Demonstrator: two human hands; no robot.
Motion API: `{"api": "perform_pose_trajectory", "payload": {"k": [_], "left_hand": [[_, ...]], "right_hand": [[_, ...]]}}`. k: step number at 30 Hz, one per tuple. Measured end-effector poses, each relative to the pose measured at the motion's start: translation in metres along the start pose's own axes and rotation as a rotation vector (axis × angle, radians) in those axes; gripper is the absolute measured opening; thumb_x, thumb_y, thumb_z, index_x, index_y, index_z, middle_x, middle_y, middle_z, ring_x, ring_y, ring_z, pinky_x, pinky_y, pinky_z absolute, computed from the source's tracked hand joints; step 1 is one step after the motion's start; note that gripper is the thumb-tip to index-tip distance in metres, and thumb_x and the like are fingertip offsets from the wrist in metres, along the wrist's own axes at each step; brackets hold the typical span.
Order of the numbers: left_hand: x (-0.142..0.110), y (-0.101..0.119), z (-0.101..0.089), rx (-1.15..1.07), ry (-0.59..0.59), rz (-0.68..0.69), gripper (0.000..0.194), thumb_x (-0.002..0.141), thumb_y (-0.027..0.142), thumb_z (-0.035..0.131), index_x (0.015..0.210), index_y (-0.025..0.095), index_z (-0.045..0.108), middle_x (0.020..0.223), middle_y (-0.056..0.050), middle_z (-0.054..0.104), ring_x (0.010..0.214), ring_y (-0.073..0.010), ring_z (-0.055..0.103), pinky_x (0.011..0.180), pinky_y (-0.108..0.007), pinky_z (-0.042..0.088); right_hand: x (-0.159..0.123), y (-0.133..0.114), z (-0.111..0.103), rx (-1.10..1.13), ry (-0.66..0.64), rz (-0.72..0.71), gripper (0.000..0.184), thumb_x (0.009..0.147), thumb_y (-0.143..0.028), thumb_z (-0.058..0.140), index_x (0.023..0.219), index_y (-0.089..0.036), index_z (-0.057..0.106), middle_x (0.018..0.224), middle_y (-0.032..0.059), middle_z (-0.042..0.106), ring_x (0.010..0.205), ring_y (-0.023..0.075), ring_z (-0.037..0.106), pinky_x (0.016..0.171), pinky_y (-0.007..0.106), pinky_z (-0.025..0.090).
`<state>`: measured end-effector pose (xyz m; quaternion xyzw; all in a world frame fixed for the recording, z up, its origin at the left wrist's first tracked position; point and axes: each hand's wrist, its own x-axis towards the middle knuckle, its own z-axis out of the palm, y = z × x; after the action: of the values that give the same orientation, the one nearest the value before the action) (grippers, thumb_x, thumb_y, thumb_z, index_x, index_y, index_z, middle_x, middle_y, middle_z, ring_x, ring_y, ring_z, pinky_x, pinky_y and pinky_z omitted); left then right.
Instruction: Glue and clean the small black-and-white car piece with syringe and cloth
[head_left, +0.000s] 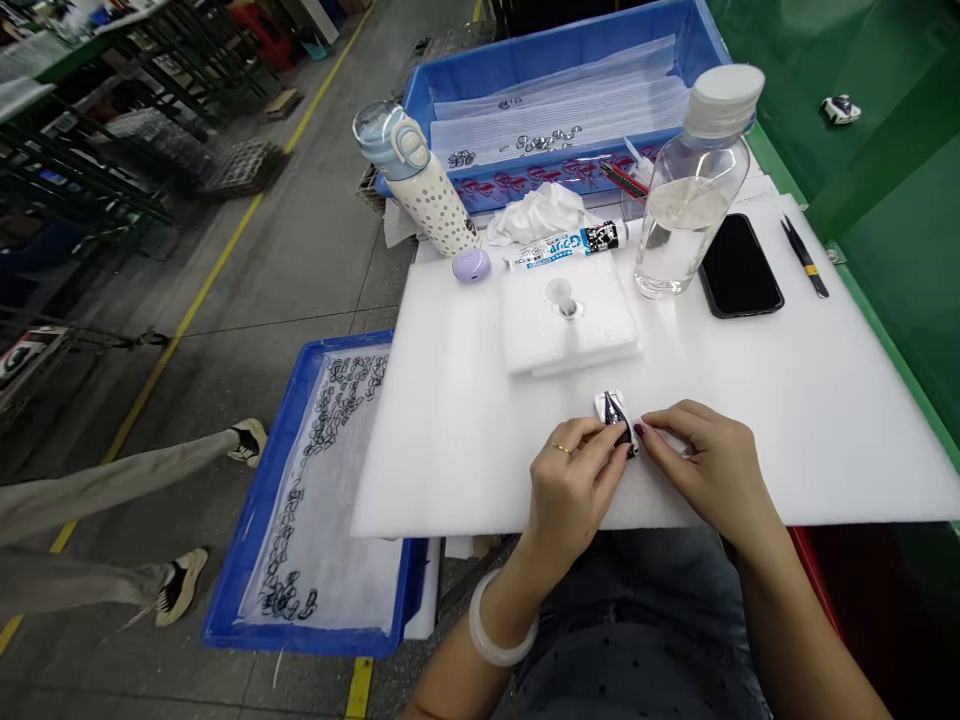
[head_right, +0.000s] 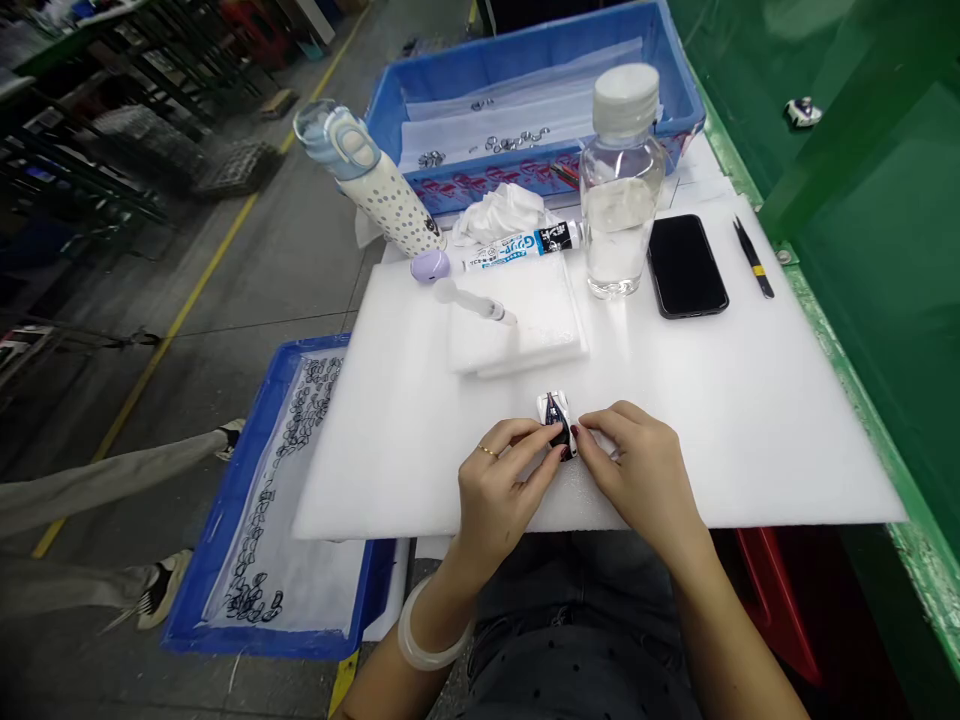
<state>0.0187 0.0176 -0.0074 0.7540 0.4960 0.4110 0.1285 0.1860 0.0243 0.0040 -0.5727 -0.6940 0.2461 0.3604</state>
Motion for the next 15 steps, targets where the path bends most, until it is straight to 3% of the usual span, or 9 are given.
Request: {"api": "perform_pose_trajectory", "payload": {"k": [3, 7, 11, 15], "left_hand": [[0.0022, -0.0023, -0.0036, -0.094, -0.015, -0.106, 0.023, 0.083, 0.014, 0.072, 0.107, 0.017, 0.071, 0.097, -0.006, 0.066, 0.087, -0.0164, 0.067, 0.079, -0.029, 0.059], [0.0041, -0.0052, -0.0079, -0.146, -0.033, -0.230, 0.031, 0.079, 0.014, 0.075, 0.110, 0.021, 0.071, 0.118, -0.008, 0.064, 0.107, -0.0203, 0.065, 0.094, -0.037, 0.057], [0.0044, -0.0054, -0.0077, -0.114, -0.073, -0.253, 0.036, 0.081, 0.015, 0.073, 0.116, 0.020, 0.068, 0.135, -0.010, 0.061, 0.121, -0.0241, 0.059, 0.102, -0.044, 0.053], [0.0056, -0.0049, -0.0056, -0.092, -0.084, -0.222, 0.035, 0.082, 0.014, 0.070, 0.116, 0.020, 0.067, 0.128, -0.009, 0.066, 0.122, -0.0236, 0.059, 0.105, -0.046, 0.051]], "right_hand": [[0.0002, 0.0005, 0.0001, -0.009, -0.006, -0.004, 0.013, 0.091, -0.023, 0.061, 0.090, -0.019, 0.073, 0.079, 0.0000, 0.067, 0.062, 0.0095, 0.059, 0.052, 0.022, 0.043], [0.0012, 0.0001, 0.0004, -0.016, -0.014, 0.005, 0.012, 0.091, -0.023, 0.062, 0.088, -0.020, 0.073, 0.078, -0.0008, 0.066, 0.060, 0.0088, 0.057, 0.051, 0.021, 0.043], [0.0014, -0.0003, 0.0004, -0.011, -0.038, 0.014, 0.012, 0.091, -0.027, 0.062, 0.089, -0.020, 0.072, 0.079, -0.0004, 0.066, 0.058, 0.0085, 0.057, 0.050, 0.022, 0.043], [0.0017, 0.0004, 0.0003, -0.006, -0.052, 0.016, 0.012, 0.091, -0.027, 0.062, 0.091, -0.020, 0.072, 0.081, 0.0000, 0.066, 0.062, 0.0096, 0.059, 0.049, 0.021, 0.043]]}}
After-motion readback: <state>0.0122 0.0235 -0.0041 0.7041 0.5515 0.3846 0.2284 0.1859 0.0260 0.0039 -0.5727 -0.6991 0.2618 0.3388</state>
